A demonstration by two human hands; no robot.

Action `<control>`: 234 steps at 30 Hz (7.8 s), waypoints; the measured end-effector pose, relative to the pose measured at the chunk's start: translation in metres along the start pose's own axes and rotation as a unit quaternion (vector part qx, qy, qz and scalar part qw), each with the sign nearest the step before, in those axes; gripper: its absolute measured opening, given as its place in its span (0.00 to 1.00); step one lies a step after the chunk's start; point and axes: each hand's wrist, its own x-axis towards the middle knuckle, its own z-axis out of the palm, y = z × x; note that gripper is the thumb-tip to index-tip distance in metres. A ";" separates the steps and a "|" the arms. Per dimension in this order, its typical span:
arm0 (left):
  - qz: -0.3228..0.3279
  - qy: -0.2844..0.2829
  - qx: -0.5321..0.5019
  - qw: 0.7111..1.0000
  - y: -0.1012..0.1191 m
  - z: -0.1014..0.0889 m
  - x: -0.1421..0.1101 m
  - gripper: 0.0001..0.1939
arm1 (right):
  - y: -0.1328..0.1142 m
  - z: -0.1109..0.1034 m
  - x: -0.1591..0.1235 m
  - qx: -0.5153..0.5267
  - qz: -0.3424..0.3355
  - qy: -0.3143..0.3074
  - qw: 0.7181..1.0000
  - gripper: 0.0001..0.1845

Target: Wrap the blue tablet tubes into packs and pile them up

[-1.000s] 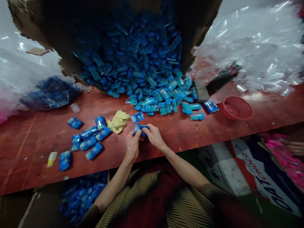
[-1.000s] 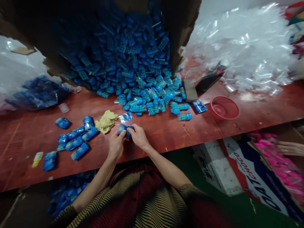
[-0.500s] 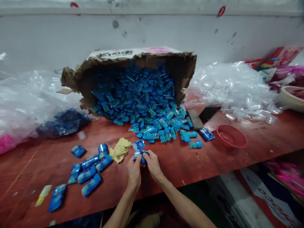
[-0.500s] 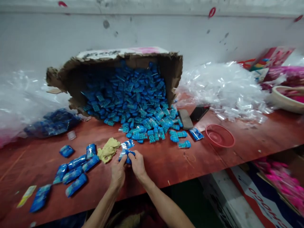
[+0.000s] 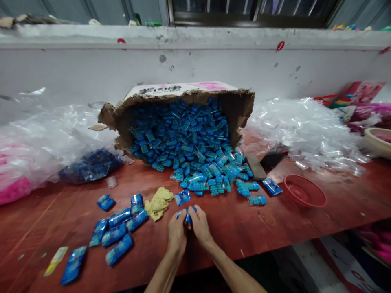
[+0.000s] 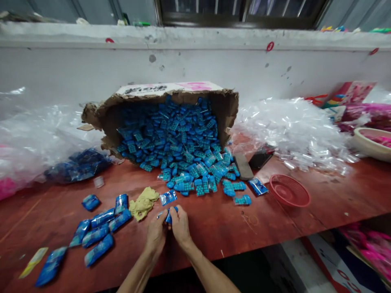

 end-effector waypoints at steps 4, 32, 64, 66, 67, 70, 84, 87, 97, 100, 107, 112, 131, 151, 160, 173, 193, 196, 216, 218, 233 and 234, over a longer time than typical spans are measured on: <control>0.072 0.021 0.082 0.994 0.005 -0.001 -0.007 0.11 | -0.008 -0.007 -0.005 0.039 0.022 -0.005 0.999 0.10; -0.255 -0.012 -0.102 0.962 0.026 -0.014 -0.018 0.11 | -0.053 -0.042 0.069 -0.628 -0.144 -0.075 0.761 0.11; -0.181 0.004 -0.133 0.974 0.010 -0.021 -0.016 0.09 | -0.031 -0.062 -0.001 0.141 0.048 -0.131 0.980 0.26; -0.165 -0.017 -0.131 0.978 0.010 -0.023 -0.016 0.08 | -0.031 -0.062 -0.005 0.142 0.049 -0.123 0.981 0.27; -0.158 -0.025 -0.131 0.978 0.010 -0.024 -0.016 0.09 | -0.031 -0.062 -0.006 0.143 0.049 -0.119 0.981 0.27; -0.142 -0.036 -0.129 0.981 0.010 -0.026 -0.017 0.10 | -0.031 -0.060 -0.012 0.146 0.044 -0.103 0.983 0.27; -0.041 -0.044 -0.129 0.990 0.013 -0.025 -0.023 0.17 | -0.029 -0.047 -0.035 0.172 0.034 -0.024 0.984 0.26; -0.044 -0.049 -0.120 0.991 0.014 -0.025 -0.022 0.16 | -0.029 -0.043 -0.039 0.177 0.025 -0.005 0.984 0.26; -0.064 -0.044 -0.119 0.990 0.018 -0.020 -0.027 0.15 | -0.028 -0.039 -0.045 0.142 -0.002 -0.007 0.990 0.25; -0.071 -0.030 -0.117 0.990 0.018 -0.019 -0.026 0.13 | -0.020 -0.039 -0.044 0.119 -0.019 -0.035 0.992 0.24; -0.154 -0.003 -0.140 0.978 0.020 -0.007 -0.023 0.06 | 0.007 -0.037 -0.042 -0.055 -0.122 0.036 0.990 0.19; -0.169 0.012 -0.114 0.979 0.027 -0.006 -0.021 0.02 | 0.003 -0.040 -0.045 -0.058 -0.125 -0.010 0.990 0.17; -0.218 -0.157 -0.123 0.955 0.024 -0.016 -0.027 0.08 | -0.026 -0.057 -0.026 0.102 0.043 -0.195 0.974 0.28; -0.249 -0.249 -0.100 0.931 0.025 -0.015 -0.041 0.10 | -0.041 -0.067 -0.017 0.087 0.027 -0.346 0.934 0.37; -0.238 -0.221 -0.099 0.941 0.018 -0.011 -0.047 0.10 | -0.031 -0.060 -0.024 0.104 0.057 -0.310 0.943 0.40; -0.219 -0.225 -0.123 0.941 0.012 -0.013 -0.050 0.16 | -0.033 -0.063 -0.019 0.096 0.051 -0.348 0.931 0.42; -0.214 -0.190 -0.108 0.952 0.018 -0.009 -0.057 0.14 | -0.024 -0.071 -0.020 0.085 0.019 -0.368 0.926 0.30; -0.186 -0.147 -0.097 0.967 0.016 -0.006 -0.058 0.16 | -0.022 -0.066 -0.025 0.051 -0.016 -0.312 0.948 0.30; -0.190 -0.203 -0.128 0.952 0.013 -0.006 -0.062 0.16 | -0.011 -0.054 -0.039 0.157 0.014 -0.204 0.966 0.33; -0.194 -0.200 -0.131 0.951 0.014 -0.006 -0.062 0.16 | -0.013 -0.053 -0.040 0.156 0.020 -0.191 0.969 0.31; -0.188 -0.140 -0.122 0.964 0.015 -0.012 -0.053 0.13 | -0.012 -0.055 -0.038 0.003 -0.052 -0.171 0.984 0.21; -0.184 -0.129 -0.126 0.966 0.014 -0.011 -0.052 0.13 | -0.013 -0.054 -0.039 -0.011 -0.070 -0.156 0.985 0.20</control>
